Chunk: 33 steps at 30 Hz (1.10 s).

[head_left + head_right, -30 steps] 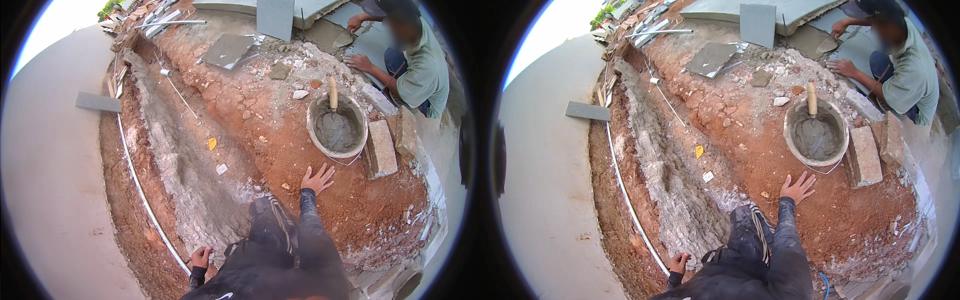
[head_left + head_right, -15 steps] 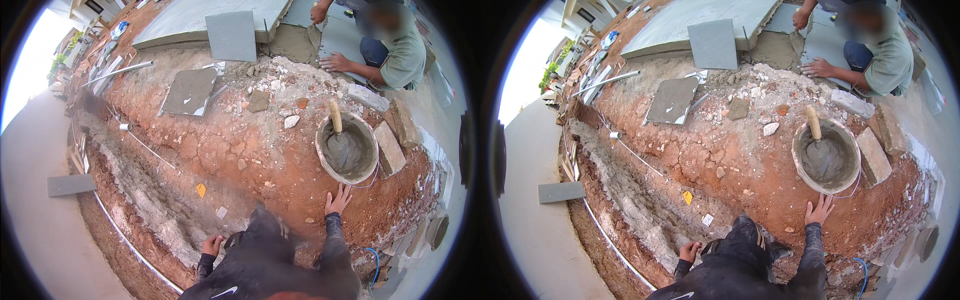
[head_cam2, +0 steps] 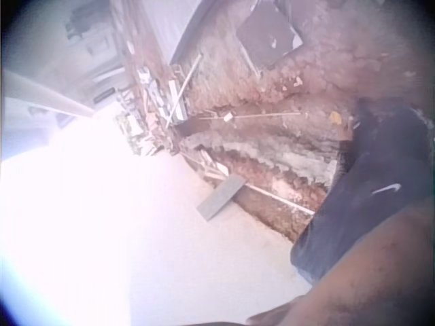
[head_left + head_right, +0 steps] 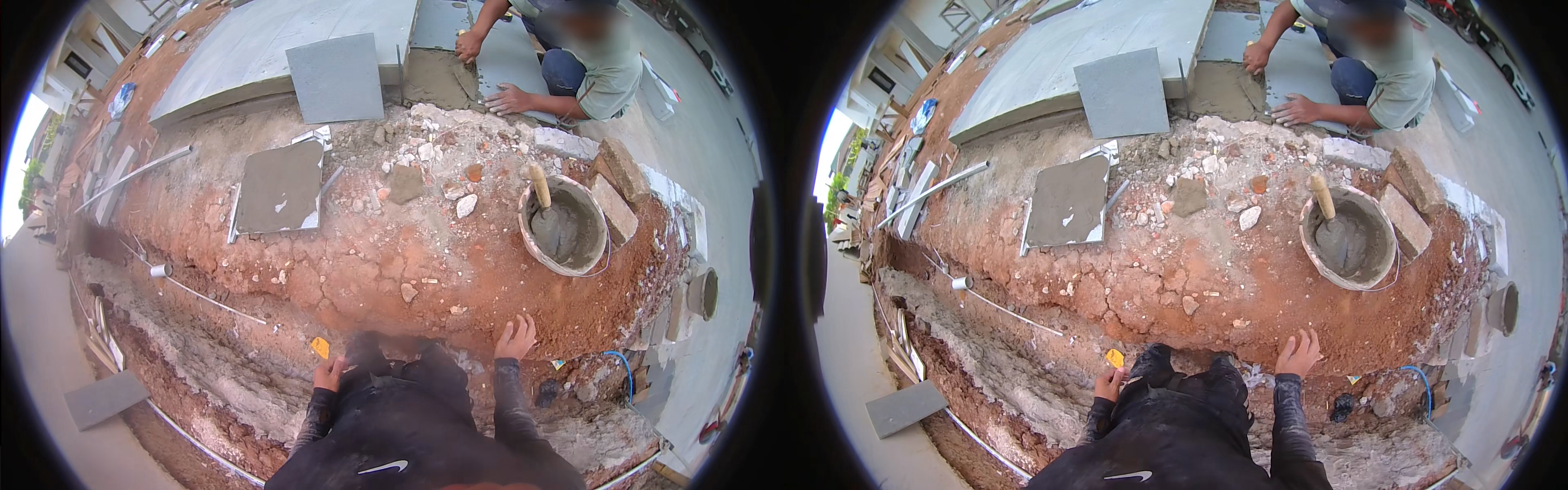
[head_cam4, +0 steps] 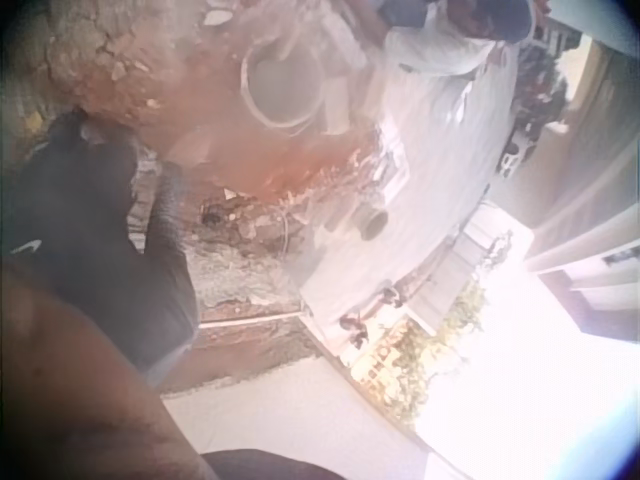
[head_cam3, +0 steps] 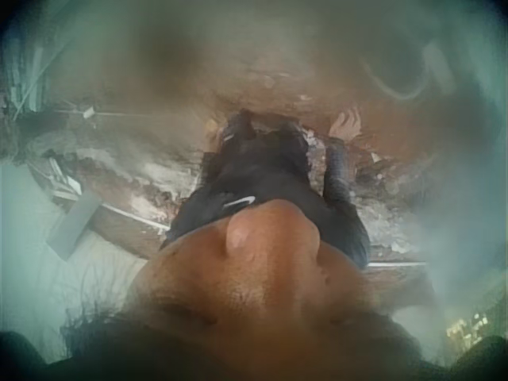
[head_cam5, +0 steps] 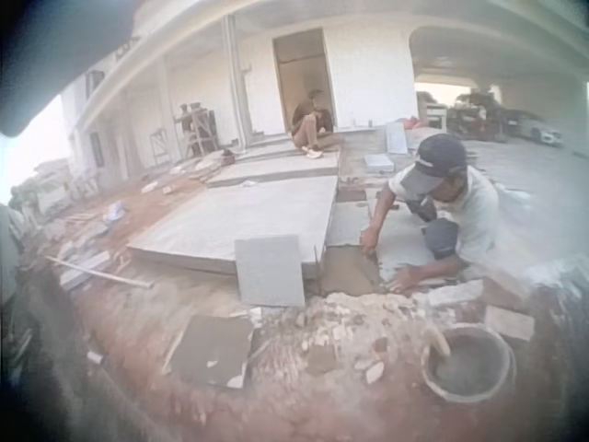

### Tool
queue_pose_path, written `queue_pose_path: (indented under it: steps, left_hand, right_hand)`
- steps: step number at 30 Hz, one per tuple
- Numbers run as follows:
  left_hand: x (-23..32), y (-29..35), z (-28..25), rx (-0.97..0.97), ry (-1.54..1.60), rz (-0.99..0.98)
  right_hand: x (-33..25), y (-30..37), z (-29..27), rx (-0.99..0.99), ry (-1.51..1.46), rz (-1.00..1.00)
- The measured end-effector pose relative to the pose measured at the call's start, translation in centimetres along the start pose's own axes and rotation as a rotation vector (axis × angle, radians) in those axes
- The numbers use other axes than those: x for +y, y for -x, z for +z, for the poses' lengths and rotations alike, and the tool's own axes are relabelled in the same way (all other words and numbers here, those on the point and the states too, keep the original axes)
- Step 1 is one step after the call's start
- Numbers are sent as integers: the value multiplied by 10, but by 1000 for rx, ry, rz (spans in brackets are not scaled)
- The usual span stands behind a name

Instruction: The person applies cement to the back of a square tile using a trowel. They then place the tile onto a prepared floor area and adjust its position. Another worker is visible nearby, also laying tiles.

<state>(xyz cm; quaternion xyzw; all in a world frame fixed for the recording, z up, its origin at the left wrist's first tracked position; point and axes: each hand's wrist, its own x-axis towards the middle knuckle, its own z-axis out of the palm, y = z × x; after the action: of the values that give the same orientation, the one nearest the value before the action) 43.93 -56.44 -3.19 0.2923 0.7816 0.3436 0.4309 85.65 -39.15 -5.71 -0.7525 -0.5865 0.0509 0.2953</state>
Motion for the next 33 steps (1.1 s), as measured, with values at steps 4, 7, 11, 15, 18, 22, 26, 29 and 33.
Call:
queue_pose_path:
  steps: [4,7,11,15,18,22,26,29,33]
  left_hand:
    - [27,-69,-48,-103,-165,135]
    - [29,-119,-67,-104,-24,126]
    - [-26,-158,-155,-46,-144,138]
    - [-34,-161,-169,-145,-93,-41]
    - [-40,-158,-154,-169,-134,-68]
    - [-59,-154,-128,-309,-180,-3]
    - [-52,-136,-89,-394,-397,48]
    - [-26,-127,-76,-403,-443,33]
    - [-25,-124,-83,-377,-533,50]
  right_hand:
    - [-25,166,11,-175,131,417]
    - [36,274,60,-596,207,1280]
    - [-27,275,66,-641,-445,1605]
    - [-61,238,56,-542,-826,1646]
    - [-73,213,47,-554,-942,1634]
    - [-84,173,49,-633,-1036,1579]
    - [-82,133,33,-703,-1064,1512]
    - [-83,102,17,-774,-1062,1436]
    - [-101,38,23,-905,-1031,1223]
